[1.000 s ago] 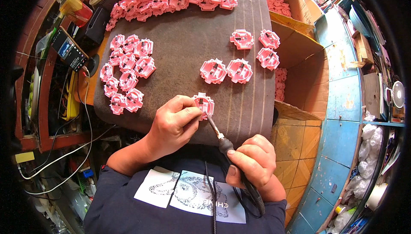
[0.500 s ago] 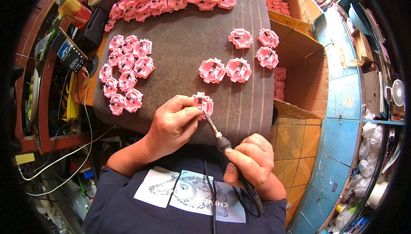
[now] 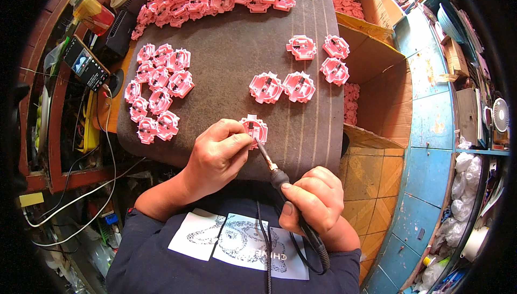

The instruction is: The person uses a soldering iron to apply heat to small pink plastic components on a workbench. They handle each piece individually, rotating it to treat different areas, and place finished pieces aside.

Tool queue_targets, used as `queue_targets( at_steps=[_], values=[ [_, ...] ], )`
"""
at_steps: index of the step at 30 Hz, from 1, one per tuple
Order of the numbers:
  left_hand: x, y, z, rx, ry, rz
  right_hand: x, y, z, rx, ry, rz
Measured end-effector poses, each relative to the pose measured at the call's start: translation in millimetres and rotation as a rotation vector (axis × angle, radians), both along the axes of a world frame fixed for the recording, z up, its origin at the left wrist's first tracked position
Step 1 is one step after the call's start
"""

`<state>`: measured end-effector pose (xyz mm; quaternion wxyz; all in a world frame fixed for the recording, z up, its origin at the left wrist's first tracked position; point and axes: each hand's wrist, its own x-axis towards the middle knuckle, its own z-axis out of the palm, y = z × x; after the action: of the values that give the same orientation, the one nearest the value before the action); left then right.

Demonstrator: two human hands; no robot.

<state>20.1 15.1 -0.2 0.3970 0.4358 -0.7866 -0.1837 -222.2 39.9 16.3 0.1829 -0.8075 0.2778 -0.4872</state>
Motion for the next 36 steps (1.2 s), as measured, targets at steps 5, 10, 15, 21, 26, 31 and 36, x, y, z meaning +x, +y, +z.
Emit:
queue_targets(
  at_steps=[5, 10, 15, 21, 26, 31, 36],
  values=[
    [-1, -1, 0, 0.000, 0.008, 0.000, -2, 1, 0, -0.008, 0.005, -0.015],
    [-1, 2, 1, 0.012, 0.020, 0.009, -3, 4, -5, -0.029, -0.101, -0.067],
    [-2, 0, 0, 0.018, 0.028, -0.001, 2, -2, -8, -0.030, -0.093, -0.143],
    [-2, 1, 1, 0.011, 0.032, 0.006, 20, -17, -25, 0.069, -0.007, -0.132],
    [-1, -1, -1, 0.001, 0.031, -0.001, 48, -40, -24, -0.025, -0.010, -0.106],
    [1, 0, -2, -0.008, 0.028, 0.002, 49, -38, -29, 0.050, 0.043, -0.112],
    [1, 0, -2, 0.000, 0.032, -0.003, 49, -40, -31, 0.015, 0.068, -0.116]
  ],
)
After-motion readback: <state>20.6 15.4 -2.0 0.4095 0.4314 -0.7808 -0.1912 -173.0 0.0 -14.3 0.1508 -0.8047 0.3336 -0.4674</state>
